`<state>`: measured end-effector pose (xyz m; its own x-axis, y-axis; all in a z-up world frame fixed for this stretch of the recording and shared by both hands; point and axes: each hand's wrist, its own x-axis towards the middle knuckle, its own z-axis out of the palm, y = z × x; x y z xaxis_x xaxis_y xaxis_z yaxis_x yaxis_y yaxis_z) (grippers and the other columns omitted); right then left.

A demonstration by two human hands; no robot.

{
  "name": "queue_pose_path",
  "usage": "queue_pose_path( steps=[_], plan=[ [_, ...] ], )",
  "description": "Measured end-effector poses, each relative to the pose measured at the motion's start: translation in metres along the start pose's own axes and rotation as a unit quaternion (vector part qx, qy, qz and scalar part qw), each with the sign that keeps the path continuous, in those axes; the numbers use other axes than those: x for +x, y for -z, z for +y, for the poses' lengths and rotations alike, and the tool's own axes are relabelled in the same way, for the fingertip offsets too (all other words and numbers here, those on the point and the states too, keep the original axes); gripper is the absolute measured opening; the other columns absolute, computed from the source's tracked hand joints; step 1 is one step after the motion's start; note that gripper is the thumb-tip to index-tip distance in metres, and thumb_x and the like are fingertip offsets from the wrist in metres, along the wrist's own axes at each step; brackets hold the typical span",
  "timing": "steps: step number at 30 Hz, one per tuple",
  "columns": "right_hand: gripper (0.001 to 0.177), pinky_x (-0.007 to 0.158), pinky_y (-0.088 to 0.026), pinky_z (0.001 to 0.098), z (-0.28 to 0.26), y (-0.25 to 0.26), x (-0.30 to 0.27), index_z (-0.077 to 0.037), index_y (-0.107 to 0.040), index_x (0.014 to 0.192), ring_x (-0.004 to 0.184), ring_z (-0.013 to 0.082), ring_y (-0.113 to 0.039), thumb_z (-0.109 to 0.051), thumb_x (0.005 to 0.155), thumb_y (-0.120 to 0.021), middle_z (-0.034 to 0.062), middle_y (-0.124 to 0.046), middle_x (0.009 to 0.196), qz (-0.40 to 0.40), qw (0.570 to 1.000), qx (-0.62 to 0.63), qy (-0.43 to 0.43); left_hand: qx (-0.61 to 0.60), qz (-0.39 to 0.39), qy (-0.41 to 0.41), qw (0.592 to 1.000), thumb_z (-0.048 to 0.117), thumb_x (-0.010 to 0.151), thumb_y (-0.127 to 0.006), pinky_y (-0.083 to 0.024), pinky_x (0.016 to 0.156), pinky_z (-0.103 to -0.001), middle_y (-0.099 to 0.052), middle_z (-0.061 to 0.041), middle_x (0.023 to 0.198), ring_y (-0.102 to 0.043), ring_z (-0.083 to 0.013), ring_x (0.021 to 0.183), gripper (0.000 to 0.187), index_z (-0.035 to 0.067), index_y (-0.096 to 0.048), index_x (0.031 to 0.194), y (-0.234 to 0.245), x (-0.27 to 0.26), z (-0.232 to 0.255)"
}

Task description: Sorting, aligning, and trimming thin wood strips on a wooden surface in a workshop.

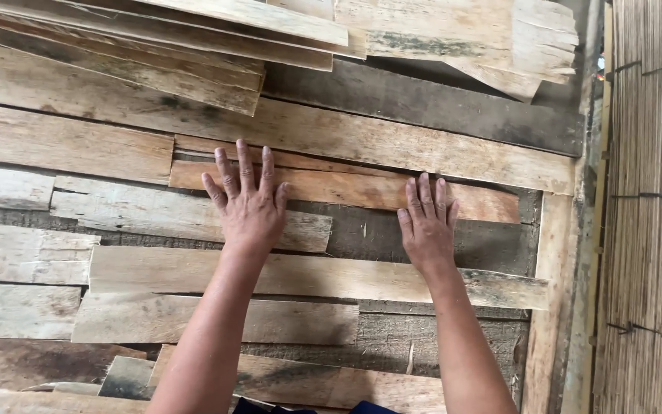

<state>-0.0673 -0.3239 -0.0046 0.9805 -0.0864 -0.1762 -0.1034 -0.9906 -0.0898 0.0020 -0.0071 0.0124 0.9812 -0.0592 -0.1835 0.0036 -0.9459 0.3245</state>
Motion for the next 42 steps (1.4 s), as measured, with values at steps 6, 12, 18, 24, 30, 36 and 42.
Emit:
queue_pose_path(
  steps=[6,12,18,24,30,36,42],
  plan=[
    [0.058,0.120,-0.008,0.0654,-0.001,0.005,-0.002,-0.035,-0.023,0.164,0.158,0.0297,-0.003,-0.045,0.108,-0.035,-0.0065,-0.009,0.173,0.077,0.996,0.014,0.044,-0.005,-0.003,0.008,1.000,0.055,0.107,-0.026,0.018,0.116,-0.066,0.005,-0.009,0.173,0.019,-0.0421,0.154,0.067,0.027,-0.015,0.166,0.002,-0.003,0.000],
    [0.058,0.125,-0.008,0.0503,-0.019,-0.002,-0.017,-0.022,-0.063,0.145,0.151,0.0310,-0.038,-0.051,0.095,-0.066,0.0057,-0.052,0.156,0.320,0.939,-0.027,0.124,-0.040,-0.007,0.010,0.999,0.053,0.108,-0.013,0.018,0.117,-0.062,0.008,-0.008,0.173,0.019,-0.0395,0.154,0.065,0.026,-0.012,0.166,0.014,-0.034,-0.001],
    [0.039,0.095,-0.048,0.0393,-0.071,-0.042,-0.045,-0.027,-0.074,0.114,0.103,0.0180,-0.065,-0.042,0.078,-0.083,-0.0078,-0.071,0.109,0.253,0.940,0.106,0.203,-0.052,0.074,0.107,0.990,0.048,0.105,-0.033,0.005,0.119,-0.069,-0.006,-0.029,0.168,0.002,-0.0511,0.154,0.072,0.006,-0.023,0.162,-0.013,-0.089,-0.015],
    [0.027,0.096,-0.050,0.0312,-0.100,-0.032,-0.041,-0.027,-0.075,0.106,0.104,0.0145,-0.063,-0.032,0.080,-0.082,-0.0110,-0.072,0.112,0.231,0.945,0.120,0.199,-0.040,0.084,0.120,0.988,0.046,0.104,-0.035,0.000,0.121,-0.066,-0.008,-0.030,0.168,-0.003,-0.0512,0.154,0.072,0.003,-0.026,0.161,-0.028,-0.099,-0.022],
    [0.024,0.096,-0.050,0.0324,-0.106,-0.030,-0.036,-0.025,-0.076,0.105,0.105,0.0169,-0.062,-0.024,0.082,-0.082,-0.0103,-0.074,0.112,0.243,0.942,0.125,0.193,-0.034,0.108,0.112,0.987,0.044,0.103,-0.039,-0.002,0.122,-0.063,-0.010,-0.030,0.168,-0.004,-0.0506,0.154,0.073,0.003,-0.024,0.162,-0.033,-0.099,-0.023],
    [0.023,0.098,-0.050,0.0330,-0.106,-0.028,-0.036,-0.024,-0.077,0.104,0.106,0.0176,-0.062,-0.022,0.082,-0.084,-0.0099,-0.076,0.112,0.231,0.943,0.161,0.178,-0.029,0.126,0.100,0.987,0.045,0.103,-0.041,-0.003,0.121,-0.063,-0.012,-0.030,0.167,-0.005,-0.0519,0.154,0.073,0.003,-0.026,0.161,-0.033,-0.099,-0.022],
    [0.023,0.098,-0.049,0.0313,-0.111,-0.026,-0.034,-0.027,-0.078,0.104,0.107,0.0148,-0.061,-0.022,0.082,-0.083,-0.0123,-0.077,0.110,0.234,0.944,0.171,0.156,-0.030,0.136,0.103,0.985,0.044,0.102,-0.045,-0.005,0.121,-0.065,-0.017,-0.030,0.166,-0.009,-0.0531,0.153,0.071,0.002,-0.035,0.157,-0.031,-0.099,-0.021]
  ],
)
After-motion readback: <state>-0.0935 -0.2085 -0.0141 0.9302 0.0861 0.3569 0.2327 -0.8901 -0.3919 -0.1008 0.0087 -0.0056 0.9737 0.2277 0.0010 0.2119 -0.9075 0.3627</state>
